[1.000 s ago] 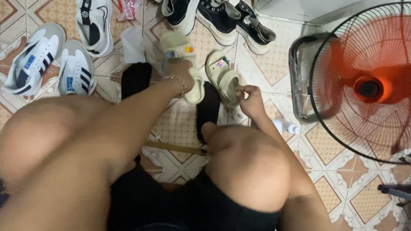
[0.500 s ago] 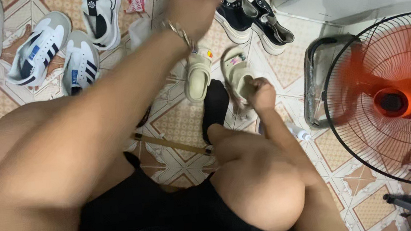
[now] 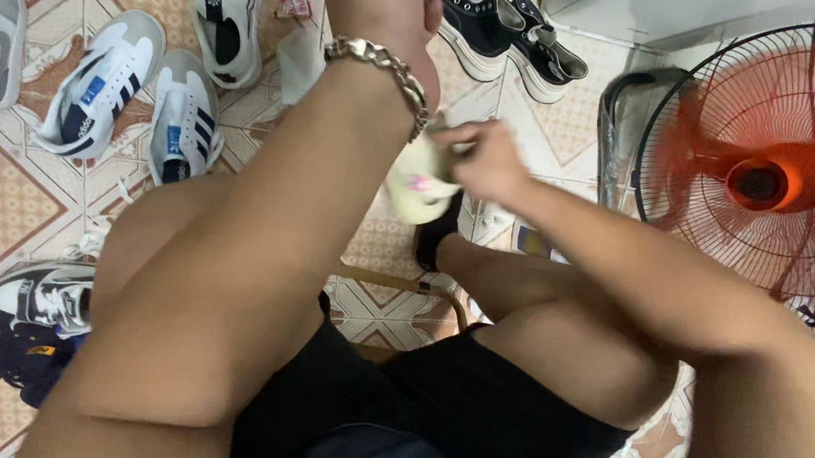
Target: The person cleans a beige clog-style shoe using a cotton pad and liquid from a white bottle, rubbing the inner and outer surfaces while holding it on their lap.
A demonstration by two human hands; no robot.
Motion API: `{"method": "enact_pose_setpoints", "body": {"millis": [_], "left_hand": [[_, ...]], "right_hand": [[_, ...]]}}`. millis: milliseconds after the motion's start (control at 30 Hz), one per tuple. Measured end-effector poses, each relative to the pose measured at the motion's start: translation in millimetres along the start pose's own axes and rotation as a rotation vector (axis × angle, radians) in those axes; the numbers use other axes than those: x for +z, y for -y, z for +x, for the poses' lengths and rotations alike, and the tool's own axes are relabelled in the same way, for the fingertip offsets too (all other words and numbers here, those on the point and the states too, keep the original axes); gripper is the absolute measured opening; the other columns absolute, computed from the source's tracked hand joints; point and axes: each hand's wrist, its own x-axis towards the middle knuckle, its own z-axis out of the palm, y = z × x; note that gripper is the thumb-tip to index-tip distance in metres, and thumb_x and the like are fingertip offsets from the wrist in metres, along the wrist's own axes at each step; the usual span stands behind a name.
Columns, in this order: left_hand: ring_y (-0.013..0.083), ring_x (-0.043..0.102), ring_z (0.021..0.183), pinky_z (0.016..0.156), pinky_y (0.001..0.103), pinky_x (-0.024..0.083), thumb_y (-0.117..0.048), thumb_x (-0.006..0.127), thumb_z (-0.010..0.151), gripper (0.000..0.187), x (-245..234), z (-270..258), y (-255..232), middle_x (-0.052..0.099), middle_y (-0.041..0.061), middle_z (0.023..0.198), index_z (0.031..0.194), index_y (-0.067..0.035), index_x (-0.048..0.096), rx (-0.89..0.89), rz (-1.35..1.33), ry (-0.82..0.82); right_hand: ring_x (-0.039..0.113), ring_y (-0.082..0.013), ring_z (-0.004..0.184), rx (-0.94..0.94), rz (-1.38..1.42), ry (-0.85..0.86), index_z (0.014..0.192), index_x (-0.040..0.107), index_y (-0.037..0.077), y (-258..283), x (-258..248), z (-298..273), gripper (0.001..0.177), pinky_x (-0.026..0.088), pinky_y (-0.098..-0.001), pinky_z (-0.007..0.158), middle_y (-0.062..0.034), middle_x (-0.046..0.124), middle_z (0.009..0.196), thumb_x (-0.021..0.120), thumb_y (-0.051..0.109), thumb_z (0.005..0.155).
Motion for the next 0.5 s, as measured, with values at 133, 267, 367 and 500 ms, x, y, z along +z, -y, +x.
{"method": "enact_pose_setpoints", "body": {"millis": [133, 267, 367, 500], "left_hand": [[0.008, 0.057, 0.058, 0.057, 0.029, 0.044, -0.02, 0.058, 0.092, 0.02, -3, 2, -4, 0.061, 0.001, 0.065, 0.075, -0.011, 0.058, 0.274, 0.048, 0.126], [0.0099, 0.057, 0.059, 0.056, 0.03, 0.044, -0.017, 0.059, 0.091, 0.02, -15, 4, -17, 0.062, 0.002, 0.065, 0.073, -0.01, 0.058, 0.289, -0.002, 0.116], [0.0108, 0.059, 0.058, 0.055, 0.029, 0.046, -0.018, 0.057, 0.09, 0.021, -22, 1, -30, 0.062, 0.002, 0.063, 0.071, -0.009, 0.06, 0.239, -0.004, 0.068], [0.0117, 0.056, 0.062, 0.061, 0.029, 0.046, -0.016, 0.06, 0.095, 0.022, -32, 10, -27, 0.061, 0.002, 0.067, 0.076, -0.007, 0.061, 0.242, -0.037, 0.197]], "right_hand": [[0.077, -0.0217, 0.086, 0.293, -0.216, -0.065, 0.106, 0.08, 0.01, -12, 104, 39, 0.025, 0.06, -0.0329, 0.078, -0.0144, 0.08, 0.101, 0.071, 0.008, 0.083], [0.076, -0.029, 0.091, 0.337, -0.069, -0.266, 0.108, 0.074, 0.006, -61, 182, 78, 0.025, 0.059, -0.0384, 0.082, -0.0168, 0.078, 0.1, 0.067, 0.011, 0.085], [0.075, -0.0345, 0.094, 0.288, -0.064, -0.295, 0.11, 0.07, 0.003, -88, 199, 88, 0.026, 0.058, -0.0425, 0.084, -0.0187, 0.077, 0.099, 0.063, 0.013, 0.087], [0.066, -0.043, 0.098, 0.125, -0.254, -0.134, 0.125, 0.059, -0.003, -100, 178, 54, 0.053, 0.054, -0.0475, 0.081, -0.0285, 0.067, 0.114, 0.069, 0.007, 0.074]]}}
